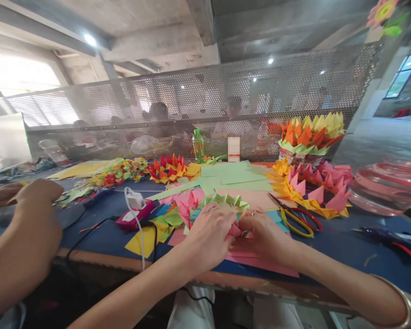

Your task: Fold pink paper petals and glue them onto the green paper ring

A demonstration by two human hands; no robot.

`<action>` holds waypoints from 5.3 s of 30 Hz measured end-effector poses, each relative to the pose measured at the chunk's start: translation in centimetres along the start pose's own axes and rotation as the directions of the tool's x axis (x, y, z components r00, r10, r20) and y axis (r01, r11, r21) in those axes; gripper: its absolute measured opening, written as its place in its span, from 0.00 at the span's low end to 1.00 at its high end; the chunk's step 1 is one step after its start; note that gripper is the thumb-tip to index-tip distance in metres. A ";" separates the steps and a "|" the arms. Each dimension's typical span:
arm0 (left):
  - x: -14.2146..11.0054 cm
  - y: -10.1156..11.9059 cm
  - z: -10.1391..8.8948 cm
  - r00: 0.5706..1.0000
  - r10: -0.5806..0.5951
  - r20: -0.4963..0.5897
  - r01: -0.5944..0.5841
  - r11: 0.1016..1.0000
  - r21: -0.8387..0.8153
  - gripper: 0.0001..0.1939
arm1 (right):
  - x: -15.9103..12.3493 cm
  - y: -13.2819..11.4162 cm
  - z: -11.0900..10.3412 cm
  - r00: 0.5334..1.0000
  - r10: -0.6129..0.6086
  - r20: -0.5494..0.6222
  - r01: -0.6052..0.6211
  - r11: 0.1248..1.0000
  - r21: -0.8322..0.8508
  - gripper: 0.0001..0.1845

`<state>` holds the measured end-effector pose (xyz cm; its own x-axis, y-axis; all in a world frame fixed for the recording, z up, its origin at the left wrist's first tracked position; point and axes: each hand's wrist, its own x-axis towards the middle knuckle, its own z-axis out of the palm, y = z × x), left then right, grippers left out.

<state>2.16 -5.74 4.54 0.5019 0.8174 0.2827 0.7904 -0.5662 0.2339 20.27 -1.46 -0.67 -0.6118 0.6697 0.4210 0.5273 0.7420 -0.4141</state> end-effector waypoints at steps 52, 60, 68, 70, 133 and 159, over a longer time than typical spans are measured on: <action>-0.3 -0.3 -0.2 0.995 0.042 0.092 -0.051 0.994 0.093 0.32 | -1.2 -0.3 -0.3 0.995 -0.091 0.034 0.093 0.994 -0.056 0.10; -0.5 -0.1 -2.6 0.998 0.043 0.051 -0.044 0.999 0.018 0.25 | -1.2 0.0 0.1 0.997 -0.072 0.016 0.073 0.996 -0.045 0.11; -3.6 0.5 -5.1 0.952 -0.092 -0.293 0.039 0.982 -0.182 0.20 | -0.6 -0.9 -0.2 0.995 -0.093 0.022 0.092 0.995 0.033 0.12; -4.9 1.1 -5.0 0.939 -0.117 -0.323 0.054 0.979 -0.197 0.18 | -0.4 -1.0 0.0 0.995 -0.096 0.015 0.095 0.994 0.054 0.11; 4.8 -15.6 -3.1 0.876 -0.462 0.135 0.449 0.886 0.116 0.16 | 6.4 4.7 1.0 0.998 -0.069 -0.002 0.058 0.849 -0.525 0.13; 1.6 -17.9 -2.1 0.855 -0.471 0.215 0.466 0.881 0.077 0.16 | 1.1 7.5 -1.4 0.968 -0.031 -0.249 -0.013 0.984 -0.175 0.13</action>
<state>-11.97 5.50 2.77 0.1323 0.9888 -0.0683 0.9577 -0.1098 0.2660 24.38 4.87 -2.15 -0.4620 0.6332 0.6210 0.6305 0.7269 -0.2721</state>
